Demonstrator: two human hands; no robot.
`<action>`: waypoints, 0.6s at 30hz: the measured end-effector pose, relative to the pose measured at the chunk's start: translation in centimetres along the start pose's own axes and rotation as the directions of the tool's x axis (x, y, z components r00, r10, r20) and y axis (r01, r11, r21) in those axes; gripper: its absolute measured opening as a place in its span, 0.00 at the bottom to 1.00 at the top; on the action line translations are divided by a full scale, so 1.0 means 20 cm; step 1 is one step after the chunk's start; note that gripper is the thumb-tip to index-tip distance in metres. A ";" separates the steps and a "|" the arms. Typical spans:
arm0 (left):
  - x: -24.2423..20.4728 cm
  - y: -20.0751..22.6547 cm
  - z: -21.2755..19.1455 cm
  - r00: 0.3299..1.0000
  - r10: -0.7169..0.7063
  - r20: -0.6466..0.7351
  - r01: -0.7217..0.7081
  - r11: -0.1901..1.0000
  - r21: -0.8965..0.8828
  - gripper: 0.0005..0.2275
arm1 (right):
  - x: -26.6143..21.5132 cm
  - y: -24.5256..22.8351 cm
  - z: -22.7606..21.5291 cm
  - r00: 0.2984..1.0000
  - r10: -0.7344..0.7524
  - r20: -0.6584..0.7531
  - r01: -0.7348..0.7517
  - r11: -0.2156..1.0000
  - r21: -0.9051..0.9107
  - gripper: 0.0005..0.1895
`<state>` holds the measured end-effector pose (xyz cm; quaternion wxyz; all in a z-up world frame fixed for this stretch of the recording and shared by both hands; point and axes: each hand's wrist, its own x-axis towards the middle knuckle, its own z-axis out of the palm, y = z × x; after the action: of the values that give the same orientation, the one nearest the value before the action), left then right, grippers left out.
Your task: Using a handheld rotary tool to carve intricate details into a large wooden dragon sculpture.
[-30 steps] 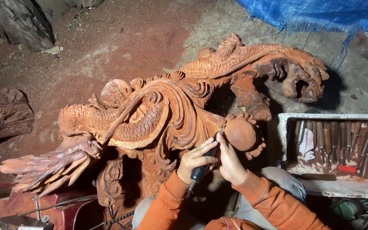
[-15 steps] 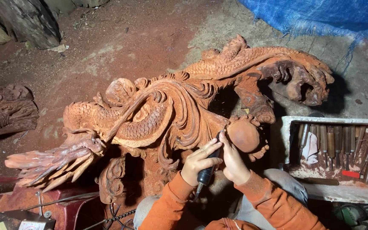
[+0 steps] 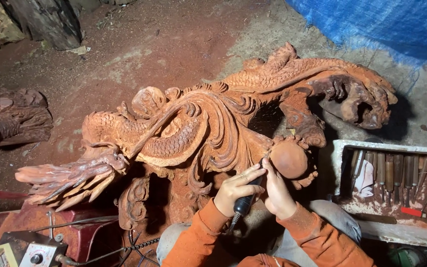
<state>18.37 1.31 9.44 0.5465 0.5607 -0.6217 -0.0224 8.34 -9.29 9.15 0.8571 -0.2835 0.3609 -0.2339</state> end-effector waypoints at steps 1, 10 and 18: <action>-0.01 0.00 0.00 1.000 -0.002 -0.003 0.002 1.000 -0.005 0.13 | 0.01 0.01 -0.01 1.000 0.005 0.013 -0.005 1.000 0.004 0.13; 0.01 -0.01 0.01 1.000 0.011 -0.009 -0.011 1.000 -0.017 0.12 | 0.06 0.04 -0.07 0.999 0.001 0.037 -0.002 1.000 0.012 0.14; 0.00 0.01 -0.01 1.000 -0.003 -0.001 0.003 1.000 -0.021 0.12 | 0.00 -0.01 -0.01 0.997 0.027 0.079 -0.029 0.999 0.031 0.14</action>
<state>18.34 1.48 9.54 0.5526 0.5557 -0.6204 -0.0294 8.22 -9.51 9.08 0.8783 -0.2735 0.3271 -0.2163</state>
